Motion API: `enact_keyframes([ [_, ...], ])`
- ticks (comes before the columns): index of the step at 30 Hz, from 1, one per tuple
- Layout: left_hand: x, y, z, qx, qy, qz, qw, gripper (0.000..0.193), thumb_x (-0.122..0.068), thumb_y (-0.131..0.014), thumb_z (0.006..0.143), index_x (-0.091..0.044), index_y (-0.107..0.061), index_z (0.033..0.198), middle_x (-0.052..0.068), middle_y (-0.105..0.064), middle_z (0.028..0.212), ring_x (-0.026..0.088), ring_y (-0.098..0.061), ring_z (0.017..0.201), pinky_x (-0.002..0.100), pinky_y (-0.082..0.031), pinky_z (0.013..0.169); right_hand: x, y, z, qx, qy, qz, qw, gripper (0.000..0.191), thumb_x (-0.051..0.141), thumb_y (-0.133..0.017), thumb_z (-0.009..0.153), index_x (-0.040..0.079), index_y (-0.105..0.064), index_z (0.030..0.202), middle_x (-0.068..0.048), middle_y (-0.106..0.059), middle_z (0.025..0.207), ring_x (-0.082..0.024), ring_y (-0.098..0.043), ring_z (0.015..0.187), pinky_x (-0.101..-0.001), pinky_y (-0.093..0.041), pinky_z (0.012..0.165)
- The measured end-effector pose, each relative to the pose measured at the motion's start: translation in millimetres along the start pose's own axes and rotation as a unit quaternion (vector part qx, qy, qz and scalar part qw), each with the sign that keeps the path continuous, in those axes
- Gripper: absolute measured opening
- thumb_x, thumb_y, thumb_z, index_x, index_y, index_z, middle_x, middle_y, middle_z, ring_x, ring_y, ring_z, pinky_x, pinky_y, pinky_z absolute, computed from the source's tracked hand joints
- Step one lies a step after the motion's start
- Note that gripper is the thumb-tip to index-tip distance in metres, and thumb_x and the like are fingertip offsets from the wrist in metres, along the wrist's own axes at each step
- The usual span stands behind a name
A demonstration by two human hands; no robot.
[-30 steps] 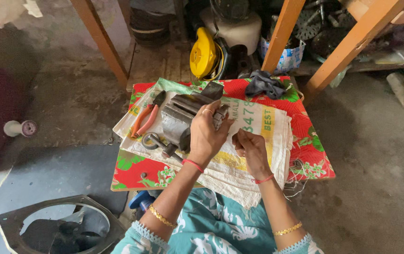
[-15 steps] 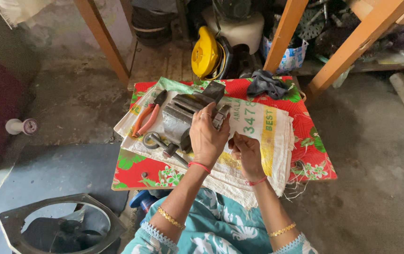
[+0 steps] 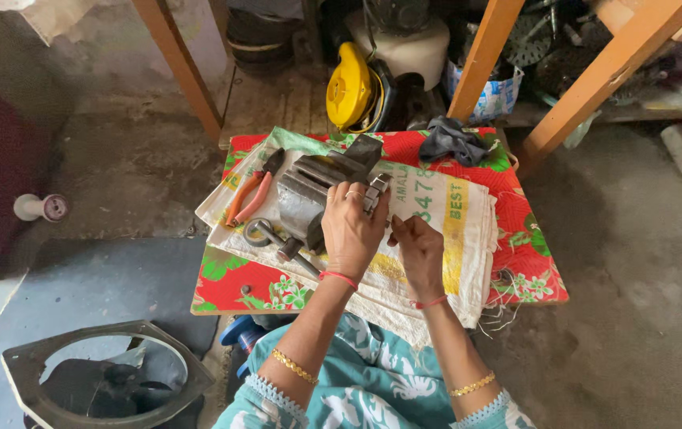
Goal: The person sits on the floor and uses a small metal tool to scrape and clean the surface of a cylindrical mechanical part clamped in a bench vise. The person repeatedly scrapes the part's surface and rotates it to access different areas.
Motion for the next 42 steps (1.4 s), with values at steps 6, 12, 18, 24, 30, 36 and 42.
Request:
enact_keyframes([
  [6, 1, -2, 0, 0.01, 0.001, 0.0, 1.0, 0.028, -0.027, -0.075, 0.09, -0.003, -0.06, 0.088, 0.016, -0.059, 0.09, 0.038, -0.059, 0.092, 0.047, -0.052, 0.074, 21, 2, 5, 0.024, 0.046, -0.121, 0.991, 0.031, 0.019, -0.063, 0.104, -0.002, -0.066, 0.081, -0.001, -0.056, 0.063, -0.007, -0.046, 0.058, -0.0249, -0.037, 0.054],
  [12, -4, -1, 2, 0.011, 0.006, -0.01, 1.0, 0.029, -0.025, -0.074, 0.088, -0.002, -0.058, 0.089, 0.015, -0.059, 0.091, 0.038, -0.059, 0.094, 0.046, -0.052, 0.074, 30, 2, -13, 0.021, 0.075, -0.15, 0.986, 0.022, 0.013, -0.068, 0.1, -0.002, -0.069, 0.085, 0.001, -0.058, 0.065, -0.004, -0.046, 0.06, -0.0235, -0.038, 0.054],
  [18, -16, 18, -4, -0.056, -0.137, 0.067, 0.987, 0.047, -0.021, -0.069, 0.094, 0.008, -0.062, 0.131, 0.026, -0.056, 0.134, 0.044, -0.047, 0.13, 0.055, -0.041, 0.109, 53, 10, -23, 0.016, 0.08, -0.175, 0.981, 0.009, 0.006, -0.073, 0.095, -0.002, -0.074, 0.091, 0.001, -0.063, 0.069, -0.004, -0.048, 0.062, -0.0233, -0.039, 0.056],
  [24, -11, 20, -25, 0.148, -0.342, 0.154, 0.915, 0.047, -0.022, -0.055, 0.089, 0.001, -0.065, 0.128, 0.018, -0.054, 0.148, 0.037, -0.035, 0.149, 0.053, -0.026, 0.127, 78, 14, -32, 0.058, 0.065, -0.196, 0.977, 0.007, 0.005, -0.072, 0.092, -0.001, -0.075, 0.094, 0.002, -0.068, 0.073, -0.002, -0.055, 0.064, -0.0212, -0.045, 0.057],
  [30, -7, 22, -29, 0.145, -0.279, 0.048, 0.948, 0.02, -0.016, -0.059, 0.089, -0.007, -0.065, 0.106, 0.011, -0.064, 0.137, 0.034, -0.037, 0.15, 0.056, -0.027, 0.127, 92, 8, -29, 0.092, 0.062, -0.198, 0.974, 0.01, 0.006, -0.072, 0.094, -0.001, -0.077, 0.099, -0.001, -0.067, 0.074, -0.003, -0.053, 0.065, -0.0217, -0.043, 0.056],
  [36, -15, 25, -25, 0.073, -0.163, -0.113, 0.978, 0.017, -0.002, -0.069, 0.084, -0.004, -0.065, 0.1, 0.009, -0.071, 0.098, 0.037, -0.053, 0.137, 0.059, -0.034, 0.121, 95, 26, -17, 0.041, 0.033, 0.044, 0.998, 0.017, 0.013, -0.064, 0.103, 0.0, -0.075, 0.107, -0.005, -0.071, 0.089, -0.01, -0.057, 0.072, -0.0292, -0.047, 0.069],
  [42, -24, 27, -19, 0.008, -0.066, -0.151, 0.986, 0.01, -0.004, -0.075, 0.089, -0.004, -0.065, 0.092, 0.012, -0.072, 0.096, 0.037, -0.065, 0.122, 0.047, -0.05, 0.096, 78, 52, 10, 0.051, -0.027, 0.345, 0.937, 0.014, 0.016, -0.061, 0.102, 0.004, -0.068, 0.102, -0.01, -0.068, 0.099, -0.021, -0.066, 0.094, -0.0432, -0.053, 0.091],
])
Point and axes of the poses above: each hand's wrist, its own z-axis towards the middle knuckle, its own y-axis out of the back of the hand, x = y × z, the point moved 4 cm from there along z, towards the middle knuckle
